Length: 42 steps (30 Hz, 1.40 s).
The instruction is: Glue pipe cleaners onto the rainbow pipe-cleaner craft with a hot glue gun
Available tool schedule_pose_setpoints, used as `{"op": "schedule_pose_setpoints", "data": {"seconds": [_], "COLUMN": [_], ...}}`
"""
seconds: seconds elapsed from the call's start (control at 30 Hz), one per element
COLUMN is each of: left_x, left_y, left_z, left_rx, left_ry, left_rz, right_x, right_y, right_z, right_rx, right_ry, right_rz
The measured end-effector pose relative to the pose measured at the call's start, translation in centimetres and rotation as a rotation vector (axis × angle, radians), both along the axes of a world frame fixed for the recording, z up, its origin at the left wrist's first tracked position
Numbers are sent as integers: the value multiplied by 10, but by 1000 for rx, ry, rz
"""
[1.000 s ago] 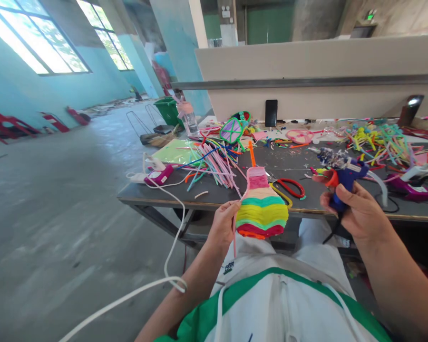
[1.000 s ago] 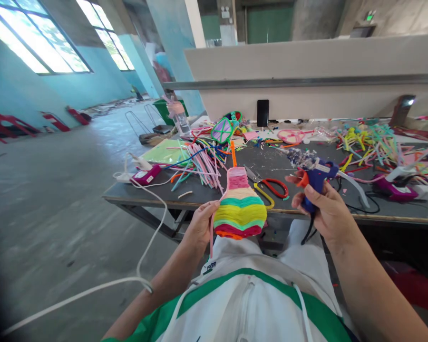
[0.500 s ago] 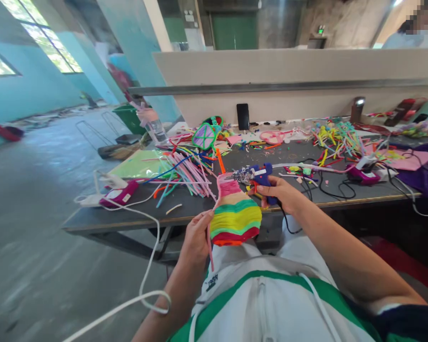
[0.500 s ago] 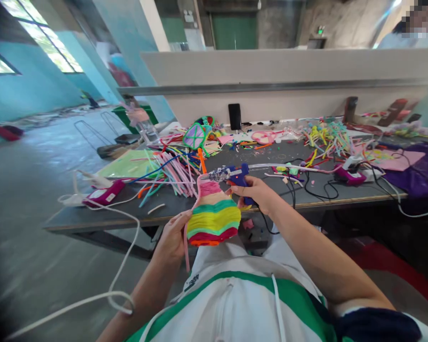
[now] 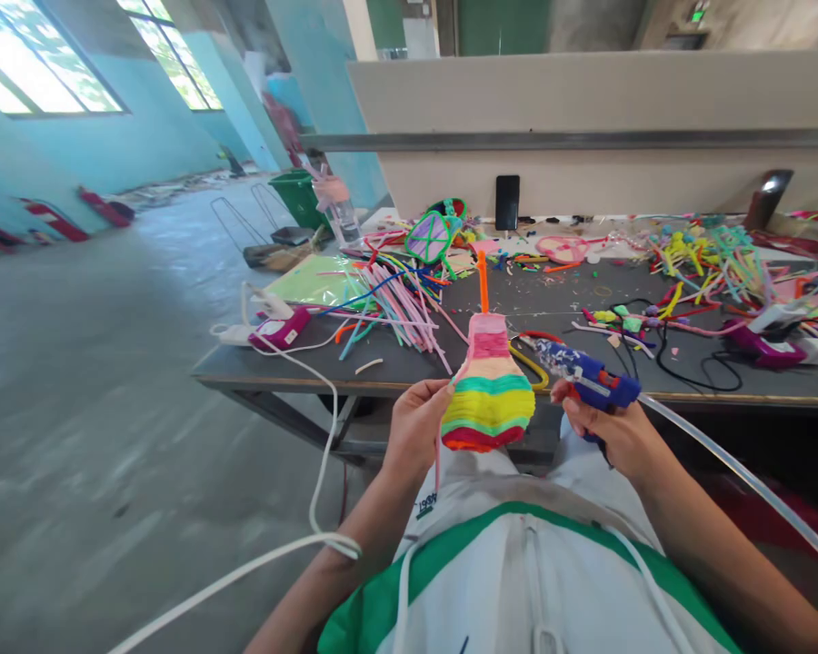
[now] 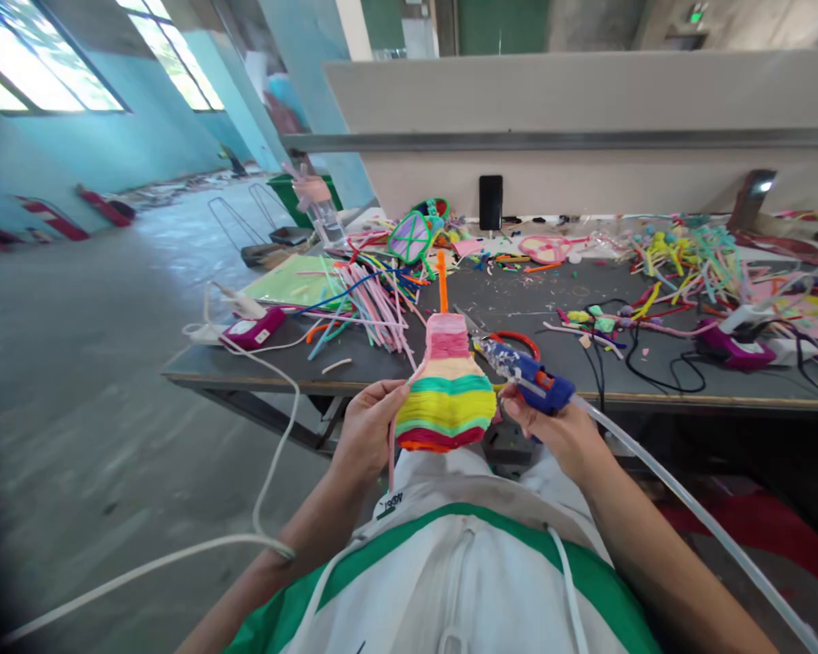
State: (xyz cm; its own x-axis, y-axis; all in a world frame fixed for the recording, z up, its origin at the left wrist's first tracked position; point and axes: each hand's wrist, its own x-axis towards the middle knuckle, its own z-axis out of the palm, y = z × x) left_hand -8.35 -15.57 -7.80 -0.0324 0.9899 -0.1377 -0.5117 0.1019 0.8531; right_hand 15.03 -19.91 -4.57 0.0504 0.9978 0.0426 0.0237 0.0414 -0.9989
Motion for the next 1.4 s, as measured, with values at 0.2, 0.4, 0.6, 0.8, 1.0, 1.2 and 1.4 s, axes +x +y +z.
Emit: {"op": "schedule_pose_setpoints", "data": {"seconds": [0.2,0.4,0.6,0.8,1.0,1.2,1.4], "left_x": [1,2,6,7,9,12,12], "left_y": [-2,-3,-7,-13,-19,-22,-23], "left_z": [-2,-7,-7,-5,-1,4,6], "left_rx": [-75,-110,-118,-74,-77,-74,-61], "left_ry": [-54,-101,-71,-49,-42,-61,-43], "left_rz": [-42,-157,-151,-170,-167,-163,-183], "right_x": [-13,-14,-10,-9,-8,-9,-13], "right_y": [-18,-24,-26,-27,-27,-27,-27], "right_z": [-4,-8,-15,-18,-16,-15,-10], "right_rx": [-90,-2,119,84,77,49,4], "right_ry": [-288,-456,-577,-569,-633,-651,-693], "right_rz": [95,59,41,9,-52,-87,-93]}}
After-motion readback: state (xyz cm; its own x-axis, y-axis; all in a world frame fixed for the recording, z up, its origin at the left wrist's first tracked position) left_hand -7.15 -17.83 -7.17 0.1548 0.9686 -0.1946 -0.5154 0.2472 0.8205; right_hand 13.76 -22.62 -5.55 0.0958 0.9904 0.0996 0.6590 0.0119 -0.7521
